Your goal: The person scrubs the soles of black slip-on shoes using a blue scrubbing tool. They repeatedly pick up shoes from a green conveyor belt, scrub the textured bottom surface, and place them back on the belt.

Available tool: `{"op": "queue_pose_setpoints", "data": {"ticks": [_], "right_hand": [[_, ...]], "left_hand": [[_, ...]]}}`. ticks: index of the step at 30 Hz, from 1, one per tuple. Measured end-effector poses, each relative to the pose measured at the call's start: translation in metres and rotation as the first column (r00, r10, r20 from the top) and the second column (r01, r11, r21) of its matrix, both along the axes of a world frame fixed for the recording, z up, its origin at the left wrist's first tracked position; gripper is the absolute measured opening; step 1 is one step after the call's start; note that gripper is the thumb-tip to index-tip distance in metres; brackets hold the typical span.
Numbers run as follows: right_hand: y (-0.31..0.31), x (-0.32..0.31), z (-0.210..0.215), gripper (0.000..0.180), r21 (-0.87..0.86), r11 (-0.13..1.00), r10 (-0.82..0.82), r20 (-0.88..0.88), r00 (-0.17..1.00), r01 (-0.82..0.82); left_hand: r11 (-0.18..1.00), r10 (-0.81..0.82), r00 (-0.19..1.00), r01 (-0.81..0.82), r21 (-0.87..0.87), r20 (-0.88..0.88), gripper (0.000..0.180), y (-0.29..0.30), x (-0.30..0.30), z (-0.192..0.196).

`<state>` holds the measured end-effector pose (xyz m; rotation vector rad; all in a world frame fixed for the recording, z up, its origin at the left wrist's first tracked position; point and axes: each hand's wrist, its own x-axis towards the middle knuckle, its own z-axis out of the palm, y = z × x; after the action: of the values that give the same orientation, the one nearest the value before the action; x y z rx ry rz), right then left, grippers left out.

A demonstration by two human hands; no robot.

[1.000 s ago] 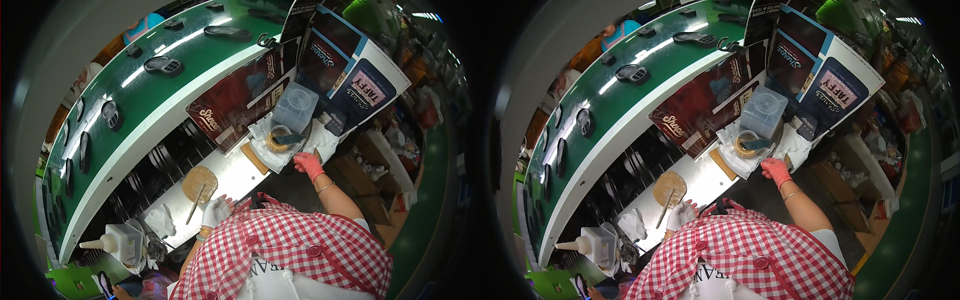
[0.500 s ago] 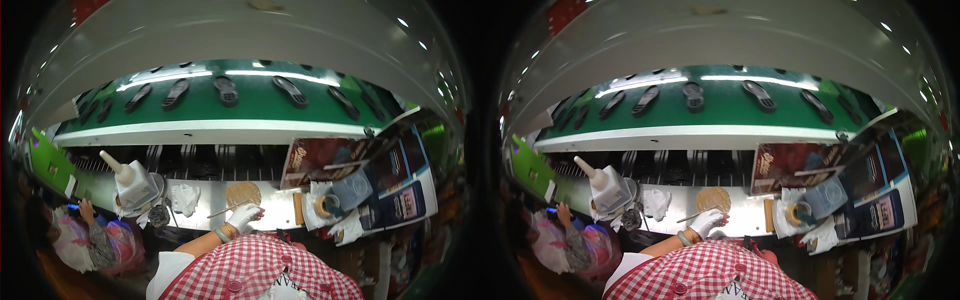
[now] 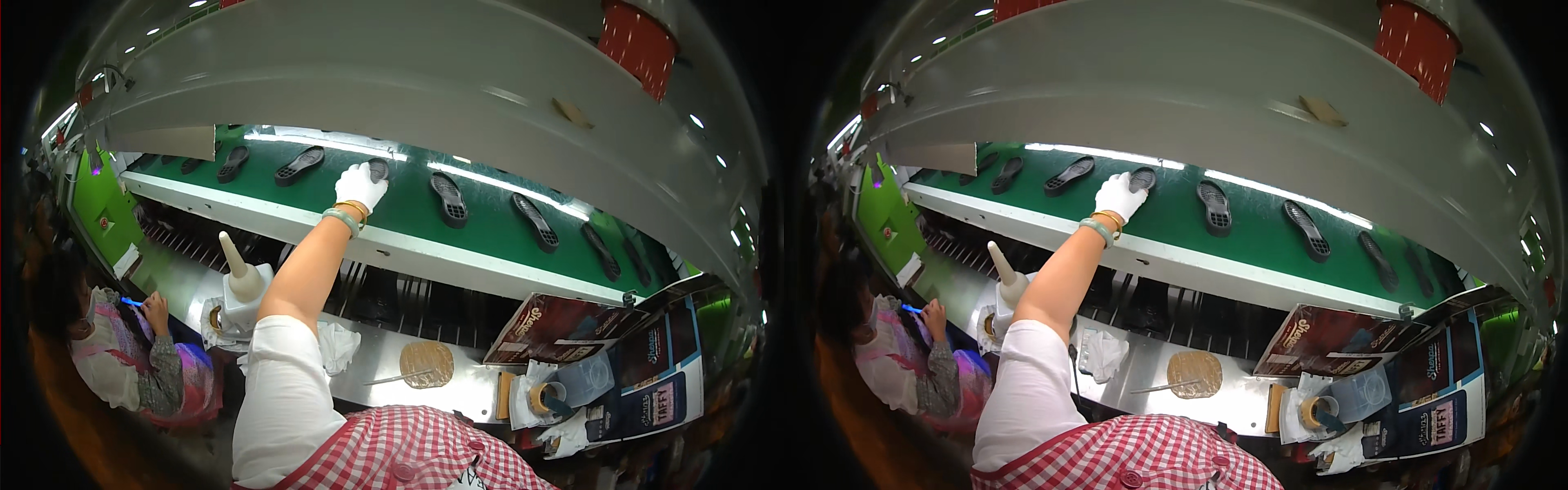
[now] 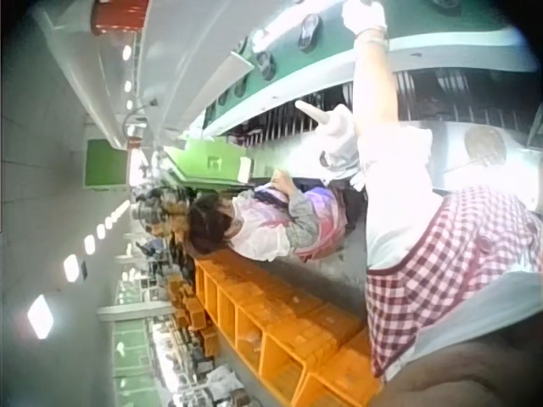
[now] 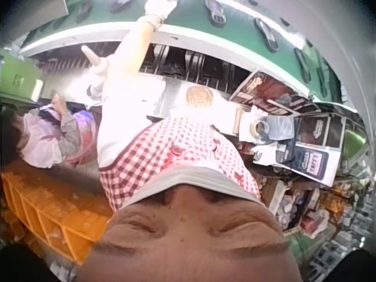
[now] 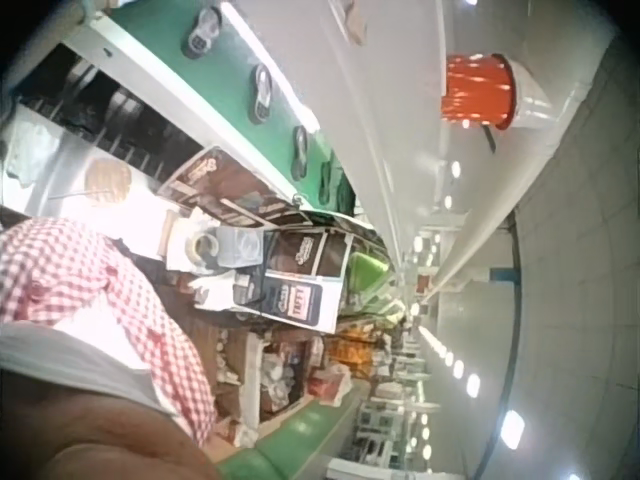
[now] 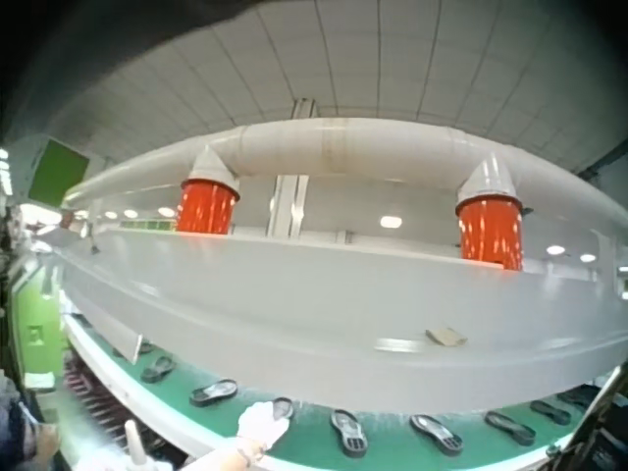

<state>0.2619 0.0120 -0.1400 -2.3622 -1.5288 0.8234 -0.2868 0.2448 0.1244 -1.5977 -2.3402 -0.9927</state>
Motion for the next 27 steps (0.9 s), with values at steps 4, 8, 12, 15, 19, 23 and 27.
{"op": "queue_pose_setpoints", "data": {"ticks": [4, 8, 12, 15, 19, 23, 27], "right_hand": [[0.014, -0.022, 0.013, 0.045, 0.056, 0.998, 0.026, -0.010, 1.000, -0.026], [0.029, -0.037, 0.029, 0.044, 0.086, 0.996, 0.019, 0.001, 1.000, -0.019], [0.037, -0.057, 0.011, 0.042, 0.045, 0.998, 0.043, -0.018, 0.999, -0.042], [0.038, -0.067, -0.006, 0.041, -0.015, 0.998, 0.055, -0.025, 0.998, -0.055], [0.019, -0.069, -0.041, 0.040, -0.138, 0.989, 0.046, -0.040, 0.998, -0.051], [-0.026, -0.069, -0.093, 0.038, -0.284, 0.957, 0.040, -0.091, 0.995, -0.065], [-0.094, -0.066, -0.150, 0.037, -0.361, 0.927, 0.051, -0.147, 0.988, -0.102]], "left_hand": [[0.946, 0.133, 0.988, -0.149, -0.288, -0.073, 0.063, 0.024, -0.024, -0.012], [0.888, -0.082, 0.996, 0.088, -0.451, 0.034, 0.051, 0.050, -0.038, -0.019], [0.995, 0.004, 0.984, -0.022, -0.100, -0.176, 0.043, 0.053, -0.063, -0.012], [0.996, 0.069, 0.980, -0.078, -0.043, -0.188, 0.040, 0.047, -0.115, 0.004], [0.892, 0.206, 0.978, -0.189, -0.410, -0.002, 0.058, 0.032, -0.179, -0.005], [0.934, 0.161, 0.983, -0.181, -0.309, -0.091, 0.062, 0.041, -0.202, -0.021], [0.958, 0.119, 0.987, -0.143, -0.249, -0.109, 0.058, 0.037, -0.175, -0.017]]}}
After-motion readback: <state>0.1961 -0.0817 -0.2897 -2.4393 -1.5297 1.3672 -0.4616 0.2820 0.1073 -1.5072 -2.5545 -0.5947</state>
